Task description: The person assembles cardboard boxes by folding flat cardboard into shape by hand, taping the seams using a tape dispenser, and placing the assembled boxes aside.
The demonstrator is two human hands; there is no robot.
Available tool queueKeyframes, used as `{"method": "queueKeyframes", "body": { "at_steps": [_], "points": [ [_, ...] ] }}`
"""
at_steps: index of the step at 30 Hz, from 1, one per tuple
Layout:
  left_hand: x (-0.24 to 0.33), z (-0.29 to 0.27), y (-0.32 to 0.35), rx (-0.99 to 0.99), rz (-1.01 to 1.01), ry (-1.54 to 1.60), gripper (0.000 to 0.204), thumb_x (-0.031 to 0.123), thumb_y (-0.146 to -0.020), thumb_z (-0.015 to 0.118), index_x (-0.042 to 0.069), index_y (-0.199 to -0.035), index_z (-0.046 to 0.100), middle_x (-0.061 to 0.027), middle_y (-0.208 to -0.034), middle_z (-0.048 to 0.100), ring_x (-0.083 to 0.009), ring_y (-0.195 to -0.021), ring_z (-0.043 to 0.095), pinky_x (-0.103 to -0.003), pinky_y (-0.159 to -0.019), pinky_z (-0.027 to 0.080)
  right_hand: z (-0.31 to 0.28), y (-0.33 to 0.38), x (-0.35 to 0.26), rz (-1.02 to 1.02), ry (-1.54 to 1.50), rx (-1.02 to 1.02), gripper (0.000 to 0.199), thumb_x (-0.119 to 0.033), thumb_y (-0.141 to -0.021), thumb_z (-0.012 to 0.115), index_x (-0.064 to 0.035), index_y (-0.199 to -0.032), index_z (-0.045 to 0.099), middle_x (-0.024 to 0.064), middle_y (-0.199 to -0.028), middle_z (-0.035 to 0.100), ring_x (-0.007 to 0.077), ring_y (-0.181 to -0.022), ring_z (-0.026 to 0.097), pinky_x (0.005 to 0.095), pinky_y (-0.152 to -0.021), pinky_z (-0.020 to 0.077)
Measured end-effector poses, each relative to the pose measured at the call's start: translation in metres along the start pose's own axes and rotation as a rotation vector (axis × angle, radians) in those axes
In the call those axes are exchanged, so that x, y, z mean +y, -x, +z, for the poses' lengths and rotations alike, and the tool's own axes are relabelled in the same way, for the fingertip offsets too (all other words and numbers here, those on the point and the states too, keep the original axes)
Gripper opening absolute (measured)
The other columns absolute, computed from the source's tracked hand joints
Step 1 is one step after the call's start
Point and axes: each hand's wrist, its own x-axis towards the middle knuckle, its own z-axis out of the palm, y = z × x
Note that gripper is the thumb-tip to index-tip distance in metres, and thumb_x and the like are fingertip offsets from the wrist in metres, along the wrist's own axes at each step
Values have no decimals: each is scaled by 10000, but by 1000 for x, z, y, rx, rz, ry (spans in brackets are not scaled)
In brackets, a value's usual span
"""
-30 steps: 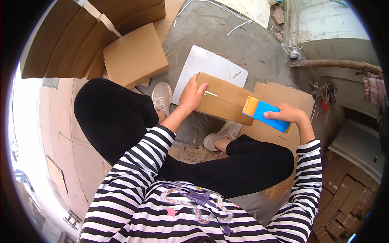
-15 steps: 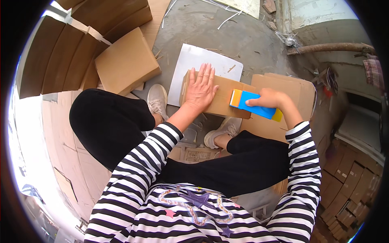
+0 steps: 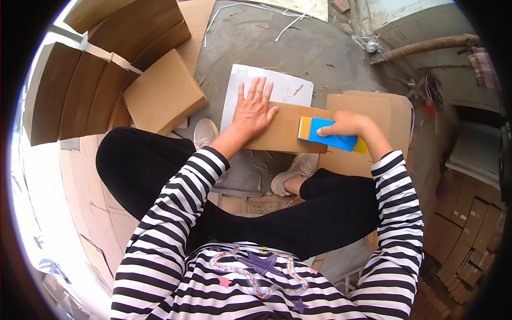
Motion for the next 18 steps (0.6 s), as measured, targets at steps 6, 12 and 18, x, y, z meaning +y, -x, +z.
{"method": "queueKeyframes", "body": {
  "at_steps": [6, 12, 18],
  "points": [
    [51, 18, 2, -8, -13, 4, 559, 333, -885, 432, 29, -1348, 353, -143, -1415, 323, -279, -1341, 242, -510, -1079, 110, -6, 3, -5, -22, 26, -36, 795, -675, -678, 562, 45, -1007, 636, 219, -970, 639, 330, -853, 629, 388, -757, 489],
    [62, 18, 1, -17, 0, 44, 538, 312, -889, 424, 46, -1352, 353, -128, -1411, 335, -271, -1339, 246, -494, -1085, 103, -4, 9, 6, -53, 48, -58, 800, -691, -699, 524, 55, -962, 644, 234, -940, 637, 327, -837, 631, 385, -729, 496],
    [62, 16, 2, -55, -7, 36, 537, 316, -892, 411, 54, -1357, 350, -133, -1416, 325, -275, -1342, 240, -487, -1088, 93, -7, 14, 26, -141, -58, -101, 807, -692, -715, 480, 59, -958, 649, 228, -938, 635, 335, -858, 624, 388, -760, 489]
  ]
}}
